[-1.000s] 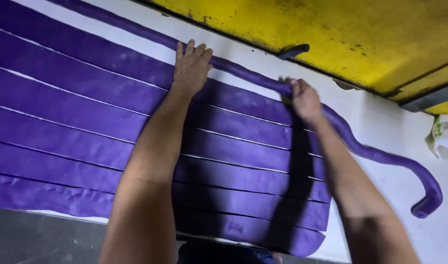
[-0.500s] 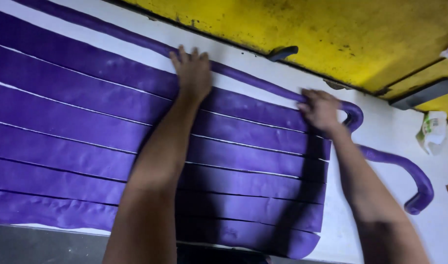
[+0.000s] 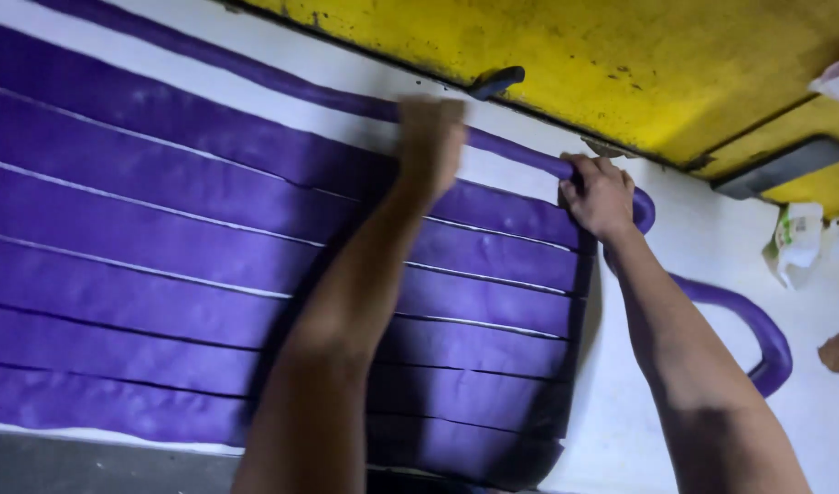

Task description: The person rolls multiple purple fabric strips into cylindrical shapes on a white work surface. The person handles each strip one at a time, rolling it tightly and placing the finished roll aside.

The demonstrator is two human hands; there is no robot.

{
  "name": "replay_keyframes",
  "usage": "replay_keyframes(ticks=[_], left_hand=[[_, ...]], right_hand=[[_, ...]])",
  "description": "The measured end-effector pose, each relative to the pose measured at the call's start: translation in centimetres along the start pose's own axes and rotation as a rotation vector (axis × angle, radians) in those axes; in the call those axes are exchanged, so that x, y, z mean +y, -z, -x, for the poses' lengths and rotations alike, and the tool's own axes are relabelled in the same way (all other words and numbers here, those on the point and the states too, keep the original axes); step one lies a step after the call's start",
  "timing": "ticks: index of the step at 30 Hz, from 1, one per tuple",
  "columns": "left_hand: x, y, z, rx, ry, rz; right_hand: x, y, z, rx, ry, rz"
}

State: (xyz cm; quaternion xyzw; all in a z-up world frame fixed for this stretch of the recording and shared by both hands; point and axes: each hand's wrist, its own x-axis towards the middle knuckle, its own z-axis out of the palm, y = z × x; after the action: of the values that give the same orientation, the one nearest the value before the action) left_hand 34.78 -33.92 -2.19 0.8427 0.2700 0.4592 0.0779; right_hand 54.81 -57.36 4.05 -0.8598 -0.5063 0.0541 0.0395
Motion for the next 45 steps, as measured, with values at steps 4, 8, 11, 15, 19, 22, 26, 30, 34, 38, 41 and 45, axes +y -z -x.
replay_keyframes(ticks=[4,8,11,15,19,22,26,30,34,38,41,45], left_hand=[[5.1,0.1,0.4,-0.477,0.027,-0.217],[8.7,-0.5,-0.2,-0.477,0.191,-0.289],[12.2,-3.2,0.1,-0.654,0.098,-0.260],[17.4,-7.4,0.8,-0.750,-0.049,0.065],[16.6,-8.9,1.9,-0.624,-0.080,-0.005],[16.7,-9.6,2.4,-0.473,-0.078,-0.030],[17.7,-8.5,1.7,-0.546,-0.055,-0.113],[22.5,-2.2,-3.6,-1.094,0.049,-0.321],[25.0,-9.1,1.0,-0.736,-0.003,-0.034],[24.2,-13.6,3.2,-0.565,-0.014,0.027],[24.8,-13.5,3.9,-0.480,0.003,0.015],[24.6,-13.6,3.0,-0.597,0.024,-0.039]], right_hand=[[1.5,1.0,-0.4,0.060,-0.020,0.076],[6.7,2.1,3.8,-0.047,-0.371,-0.025],[11.1,-0.7,4.4,0.013,-0.419,-0.151],[9.2,-0.3,5.8,0.340,-0.377,-1.307],[8.3,11.9,11.6,-0.215,-0.136,-1.540],[13.9,16.3,13.4,-0.256,-0.408,-0.619],[23.5,5.9,11.4,0.026,-0.488,-0.453],[15.5,4.2,9.3,-0.289,-0.572,0.074],[14.6,3.1,8.5,-0.182,-0.338,0.182],[14.9,1.9,9.1,-0.053,-0.161,0.046],[19.0,3.8,12.0,-0.029,-0.147,0.139],[27.1,3.0,14.6,-0.274,-0.485,-0.132]])
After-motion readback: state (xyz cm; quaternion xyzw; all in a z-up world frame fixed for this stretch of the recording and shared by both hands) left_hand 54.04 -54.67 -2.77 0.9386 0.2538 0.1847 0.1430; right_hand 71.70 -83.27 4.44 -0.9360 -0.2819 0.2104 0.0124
